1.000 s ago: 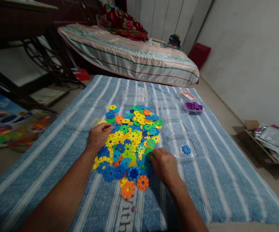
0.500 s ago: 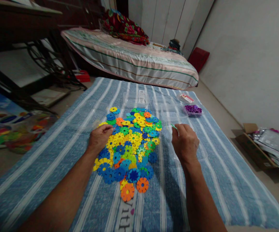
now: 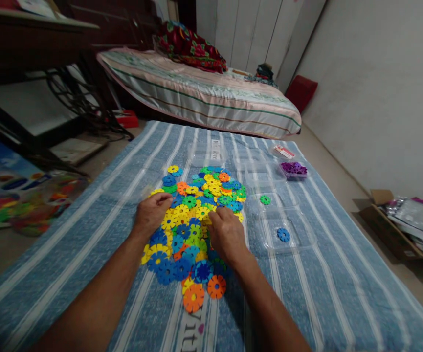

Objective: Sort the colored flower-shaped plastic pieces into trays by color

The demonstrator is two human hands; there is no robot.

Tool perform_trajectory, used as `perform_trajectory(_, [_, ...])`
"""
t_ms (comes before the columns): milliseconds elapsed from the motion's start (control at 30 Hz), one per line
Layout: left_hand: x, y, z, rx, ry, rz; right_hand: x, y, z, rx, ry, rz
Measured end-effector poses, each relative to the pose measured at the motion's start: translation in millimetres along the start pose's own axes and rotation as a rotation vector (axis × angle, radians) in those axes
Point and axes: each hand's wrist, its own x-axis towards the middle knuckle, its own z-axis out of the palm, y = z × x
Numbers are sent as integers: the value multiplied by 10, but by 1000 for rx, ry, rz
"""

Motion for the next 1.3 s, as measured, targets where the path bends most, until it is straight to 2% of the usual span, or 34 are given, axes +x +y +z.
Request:
perform_trajectory(233, [17,-50,1,-8,0,18,222,-89,118,-121,-104,-37])
perform_trajectory(400, [14,-42,-3,-17,-1,25,222,-82,151,-161,-79,-69])
perform_trajectory(567, [9,-13,-9,-17,2,16,178,-33,74,-149,-28,-114])
perform_trajectory(700, [2,11,-12,-20,-1,6,271,144,-116,-183,22,-78])
perform_trajectory(800, [-3,18,-14,-25,-11,-3,479,390,-385,-282,70,10])
perform_trajectory(933, [-2,9,-15,-29,-5,0,774,729,-763,-424,283,212])
perform_trajectory(1000, [-2,5,-16,-30,0,5,822,806,-849,-430,360,254])
perform_trajectory(1100, [-3,6,-17,-26,-4,5,716,744,-781,-367,320,243])
perform_trajectory(1300, [-2,6,-7,10,0,-8,225,367,-324,-143,74,164])
